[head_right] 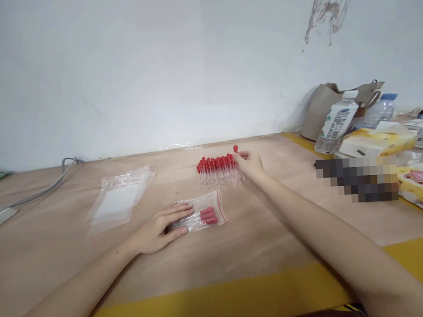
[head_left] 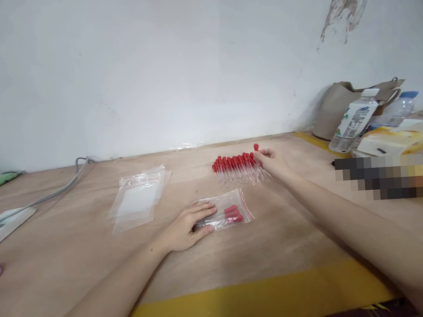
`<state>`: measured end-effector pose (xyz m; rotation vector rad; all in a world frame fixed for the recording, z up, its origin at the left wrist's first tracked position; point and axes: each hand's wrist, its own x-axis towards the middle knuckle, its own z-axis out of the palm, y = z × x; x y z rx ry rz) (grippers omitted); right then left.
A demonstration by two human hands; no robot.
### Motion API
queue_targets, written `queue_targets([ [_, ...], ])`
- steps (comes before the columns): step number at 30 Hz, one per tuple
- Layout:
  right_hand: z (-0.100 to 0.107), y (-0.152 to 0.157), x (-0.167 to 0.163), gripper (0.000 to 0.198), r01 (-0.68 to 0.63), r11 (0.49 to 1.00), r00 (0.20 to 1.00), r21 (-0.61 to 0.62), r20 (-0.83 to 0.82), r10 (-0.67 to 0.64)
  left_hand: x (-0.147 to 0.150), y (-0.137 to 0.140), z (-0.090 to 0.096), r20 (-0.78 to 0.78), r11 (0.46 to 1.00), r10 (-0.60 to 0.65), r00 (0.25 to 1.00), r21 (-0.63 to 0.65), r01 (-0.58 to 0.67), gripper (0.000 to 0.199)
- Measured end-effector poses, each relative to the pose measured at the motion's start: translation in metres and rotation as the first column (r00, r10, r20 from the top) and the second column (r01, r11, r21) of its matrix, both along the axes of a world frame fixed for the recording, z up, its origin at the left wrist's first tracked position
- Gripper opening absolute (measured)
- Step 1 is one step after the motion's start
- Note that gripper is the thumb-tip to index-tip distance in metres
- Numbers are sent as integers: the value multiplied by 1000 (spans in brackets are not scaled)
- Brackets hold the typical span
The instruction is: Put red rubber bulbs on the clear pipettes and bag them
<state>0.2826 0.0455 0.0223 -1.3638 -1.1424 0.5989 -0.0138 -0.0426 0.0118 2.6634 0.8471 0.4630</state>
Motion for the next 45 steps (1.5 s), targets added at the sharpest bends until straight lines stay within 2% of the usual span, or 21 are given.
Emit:
queue_targets([
  [2, -5, -20, -3, 29, -59, 998, 989, 28, -133, 62, 0, -1, 0, 1, 1000, 12, 1000, 4, -12, 44],
  [4, -11, -38, -8, 42, -99, 994, 974, 44, -201, 105, -1, -2, -1, 5, 999, 33, 999, 8, -33, 43],
  [6, -17, -51, -13, 46, -130, 991, 961, 36, -243, 135, -2, -2, -2, 9, 998, 57, 998, 2, -57, 42],
  [11, -28, -64, -28, 33, -199, 980, 919, 28, -341, 196, -3, -2, -2, -5, 997, 72, 997, -15, -72, 41],
  [15, -34, -69, -35, 18, -313, 949, 873, -38, -406, 272, -2, -4, 1, -9, 997, 80, 997, -4, -80, 48],
  [18, -33, -73, -35, 15, -387, 918, 847, -85, -426, 318, -1, -6, 2, -13, 993, 116, 993, 0, -116, 55],
  [22, -28, -78, -29, 16, -541, 822, 834, -178, -244, 495, -1, -6, 1, -16, 990, 142, 990, -4, -142, 58],
  [25, -27, -79, -22, 20, -616, 750, 784, -241, -86, 615, -2, -6, 1, -25, 991, 134, 991, -9, -134, 58],
  [31, -28, -79, -18, 23, -592, 795, 788, -131, 112, 606, -1, -6, 2, -26, 993, 121, 992, -11, -122, 58],
  [34, -24, -82, -17, 19, -625, 779, 737, -58, 286, 612, -1, -6, 2, -24, 993, 114, 993, -6, -114, 57],
  [37, -21, -83, -17, 13, -631, 776, 682, -11, 469, 561, -1, -6, 1, -15, 994, 105, 994, 5, -105, 55],
  [41, -24, -79, -21, 13, -592, 806, 674, 9, 554, 489, -1, -6, 1, -11, 994, 105, 994, 11, -105, 53],
  [45, -28, -76, -25, 16, -523, 852, 650, -30, 633, 421, 0, -6, 2, -20, 995, 104, 994, 11, -104, 51],
])
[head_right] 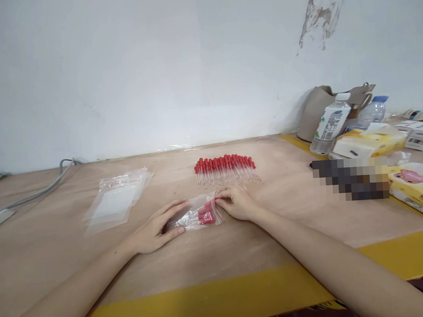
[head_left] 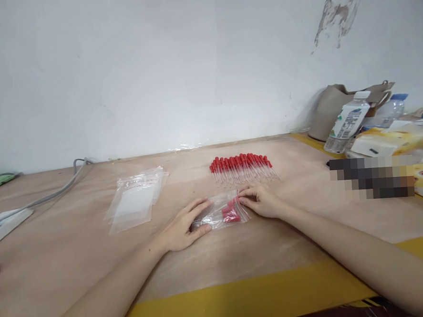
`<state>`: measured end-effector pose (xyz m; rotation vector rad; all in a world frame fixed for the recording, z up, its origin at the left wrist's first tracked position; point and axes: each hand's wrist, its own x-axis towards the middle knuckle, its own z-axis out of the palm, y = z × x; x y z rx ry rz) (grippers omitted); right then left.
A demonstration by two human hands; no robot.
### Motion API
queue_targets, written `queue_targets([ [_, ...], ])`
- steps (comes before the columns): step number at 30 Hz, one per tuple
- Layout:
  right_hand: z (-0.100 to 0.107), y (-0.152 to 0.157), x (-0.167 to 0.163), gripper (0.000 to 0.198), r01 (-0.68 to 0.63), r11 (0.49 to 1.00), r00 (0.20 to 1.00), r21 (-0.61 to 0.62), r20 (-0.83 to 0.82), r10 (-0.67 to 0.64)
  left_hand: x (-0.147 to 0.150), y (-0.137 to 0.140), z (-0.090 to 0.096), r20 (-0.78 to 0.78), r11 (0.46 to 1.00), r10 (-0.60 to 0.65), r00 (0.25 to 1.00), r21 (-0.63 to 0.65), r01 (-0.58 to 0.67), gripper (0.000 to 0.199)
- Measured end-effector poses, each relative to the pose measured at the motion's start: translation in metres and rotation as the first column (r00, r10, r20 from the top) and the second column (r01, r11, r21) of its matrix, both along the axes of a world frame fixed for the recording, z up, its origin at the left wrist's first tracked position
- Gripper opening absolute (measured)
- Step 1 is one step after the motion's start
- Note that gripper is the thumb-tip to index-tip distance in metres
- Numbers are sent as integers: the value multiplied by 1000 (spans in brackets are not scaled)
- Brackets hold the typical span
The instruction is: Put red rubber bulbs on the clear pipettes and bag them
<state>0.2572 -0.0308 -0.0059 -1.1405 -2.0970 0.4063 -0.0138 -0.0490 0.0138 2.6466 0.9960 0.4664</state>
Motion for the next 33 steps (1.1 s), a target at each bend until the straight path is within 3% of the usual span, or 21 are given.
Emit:
queue_targets([
  [6, -2, 0, -8, 13, 120, 991, 990, -60, -73, -124, 0, 1, -2, 10, 1000, 1, 1000, 1, -1, 52],
  [12, -4, 2, -12, 10, 57, 993, 986, -103, -151, -72, 0, 1, -2, 29, 1000, -12, 999, 10, 12, 51],
  [16, -4, 3, -11, 26, 55, 984, 989, -170, -129, -78, 1, 1, -1, 19, 1000, -19, 1000, 3, 19, 51],
  [20, -4, 3, -11, 17, 77, 987, 977, -141, -186, -103, 1, 1, -1, 17, 1000, -14, 1000, 8, 14, 50],
  [25, -5, 5, -10, 13, -20, 980, 978, -197, -207, -21, 1, 1, -1, 7, 1000, -9, 1000, 3, 9, 50],
  [31, -5, 8, -5, 21, 13, 926, 912, -378, -375, -166, 0, 1, -2, 2, 1000, -9, 1000, 4, 9, 51],
  [33, -5, 7, -5, 22, 26, 924, 916, -382, -361, -175, 0, 1, -1, 1, 1000, -5, 1000, 3, 5, 52],
])
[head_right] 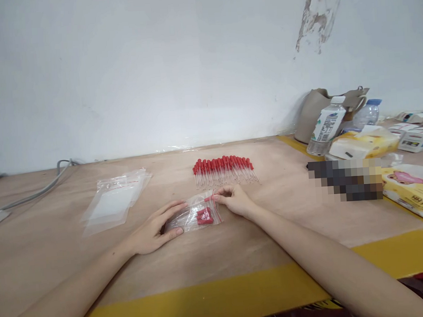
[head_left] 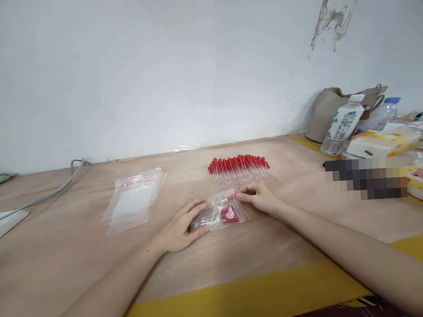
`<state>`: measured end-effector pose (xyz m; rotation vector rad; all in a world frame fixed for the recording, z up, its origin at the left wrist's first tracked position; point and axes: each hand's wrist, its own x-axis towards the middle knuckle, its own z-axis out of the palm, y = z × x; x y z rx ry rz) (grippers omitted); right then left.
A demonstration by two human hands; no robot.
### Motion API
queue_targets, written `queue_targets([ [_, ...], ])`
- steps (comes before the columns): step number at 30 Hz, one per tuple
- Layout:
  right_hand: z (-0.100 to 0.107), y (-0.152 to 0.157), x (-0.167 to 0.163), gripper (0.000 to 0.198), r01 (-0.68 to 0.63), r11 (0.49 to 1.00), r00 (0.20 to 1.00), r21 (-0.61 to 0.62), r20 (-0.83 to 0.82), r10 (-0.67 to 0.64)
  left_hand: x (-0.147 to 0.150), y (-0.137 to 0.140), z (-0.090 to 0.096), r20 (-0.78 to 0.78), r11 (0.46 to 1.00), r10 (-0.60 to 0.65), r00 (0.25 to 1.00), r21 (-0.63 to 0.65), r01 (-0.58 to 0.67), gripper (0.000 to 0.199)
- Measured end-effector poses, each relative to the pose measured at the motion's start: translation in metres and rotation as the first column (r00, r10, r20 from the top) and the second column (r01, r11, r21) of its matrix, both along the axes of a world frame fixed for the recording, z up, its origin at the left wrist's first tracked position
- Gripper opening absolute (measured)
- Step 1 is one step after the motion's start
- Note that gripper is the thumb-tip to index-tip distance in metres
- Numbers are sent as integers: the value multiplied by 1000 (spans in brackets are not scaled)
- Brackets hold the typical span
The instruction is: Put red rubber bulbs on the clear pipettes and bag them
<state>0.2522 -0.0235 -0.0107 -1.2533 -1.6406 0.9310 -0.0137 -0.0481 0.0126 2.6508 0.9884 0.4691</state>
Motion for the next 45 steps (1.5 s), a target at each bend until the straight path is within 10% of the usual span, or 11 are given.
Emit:
queue_targets([
  [22, 22, 28, -4, 11, 201, 920, 845, 336, 415, -336, -1, 3, -1, -86, 1000, -1, 996, 23, 3, 47],
  [31, 35, 90, -49, 23, 436, 892, 681, 124, 602, -416, -3, 4, -2, -86, 1000, -14, 996, 24, 16, 47],
  [45, 46, 80, -29, 19, 367, 928, 819, 58, 452, -352, -4, 6, -3, -63, 999, -29, 998, 31, 31, 47],
])
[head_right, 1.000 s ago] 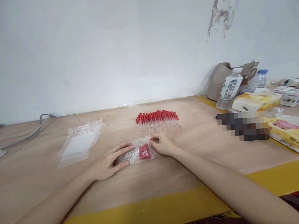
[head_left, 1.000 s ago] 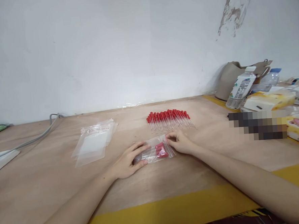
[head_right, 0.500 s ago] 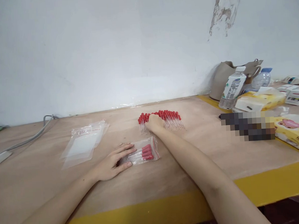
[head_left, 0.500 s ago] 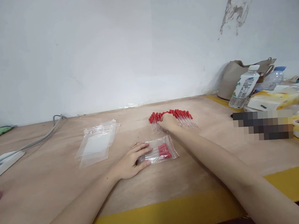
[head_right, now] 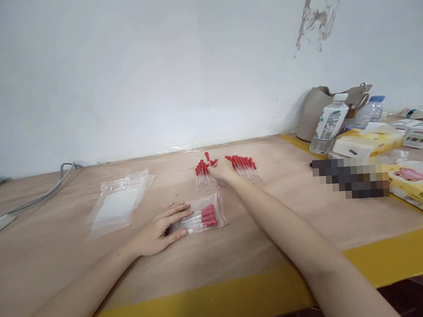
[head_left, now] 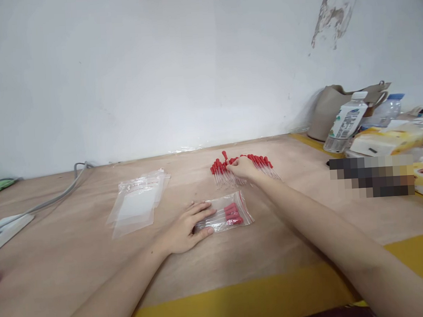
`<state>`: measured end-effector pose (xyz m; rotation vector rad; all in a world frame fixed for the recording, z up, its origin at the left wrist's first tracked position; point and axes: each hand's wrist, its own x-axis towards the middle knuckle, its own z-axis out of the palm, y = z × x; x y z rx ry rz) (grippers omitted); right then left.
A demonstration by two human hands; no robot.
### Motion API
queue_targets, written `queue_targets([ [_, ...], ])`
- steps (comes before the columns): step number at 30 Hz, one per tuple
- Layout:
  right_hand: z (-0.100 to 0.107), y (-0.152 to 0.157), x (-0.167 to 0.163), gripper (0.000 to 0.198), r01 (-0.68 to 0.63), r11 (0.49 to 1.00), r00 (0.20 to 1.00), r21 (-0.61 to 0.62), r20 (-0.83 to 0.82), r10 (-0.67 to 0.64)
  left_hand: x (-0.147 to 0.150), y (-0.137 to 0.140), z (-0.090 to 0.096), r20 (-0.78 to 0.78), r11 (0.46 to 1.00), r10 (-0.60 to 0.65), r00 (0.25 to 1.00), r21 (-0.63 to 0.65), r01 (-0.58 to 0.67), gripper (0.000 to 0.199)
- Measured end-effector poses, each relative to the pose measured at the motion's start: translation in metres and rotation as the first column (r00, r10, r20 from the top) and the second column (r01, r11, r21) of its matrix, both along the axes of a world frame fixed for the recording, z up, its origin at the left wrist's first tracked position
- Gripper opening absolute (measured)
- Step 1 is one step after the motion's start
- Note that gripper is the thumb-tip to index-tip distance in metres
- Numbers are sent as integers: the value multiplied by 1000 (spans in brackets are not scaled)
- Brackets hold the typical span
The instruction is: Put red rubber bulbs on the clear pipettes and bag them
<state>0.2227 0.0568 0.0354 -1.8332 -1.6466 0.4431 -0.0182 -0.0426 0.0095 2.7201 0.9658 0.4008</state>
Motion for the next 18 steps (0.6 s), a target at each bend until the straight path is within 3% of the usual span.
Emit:
queue_targets([
  [2, -4, -16, 14, 25, -58, 997, 996, 47, -59, 60, 0, 0, 0, -6, 1000, 1, 1000, -2, -1, 47],
  [4, -11, -33, 28, 27, -143, 974, 954, 177, -236, 183, 1, 0, 1, -11, 1000, 1, 1000, -6, -1, 47],
  [6, -19, -51, 38, 48, -192, 945, 880, 265, -379, 285, 1, -1, 2, -16, 1000, 3, 1000, -13, -3, 47],
  [9, -30, -73, 43, 78, -245, 932, 748, 266, -560, 356, 1, -1, 2, -27, 1000, 6, 1000, -18, -6, 47],
  [11, -35, -82, 40, 86, -253, 936, 682, 247, -641, 353, 1, -1, 3, -24, 1000, 0, 1000, -14, 0, 47],
  [14, -41, -87, 32, 83, -197, 942, 630, 271, -701, 334, 1, -1, 3, -17, 1000, -6, 1000, -8, 6, 47],
  [18, -50, -82, 23, 63, -98, 943, 599, 317, -738, 310, 2, -1, 3, -18, 1000, -8, 1000, 1, 8, 47],
])
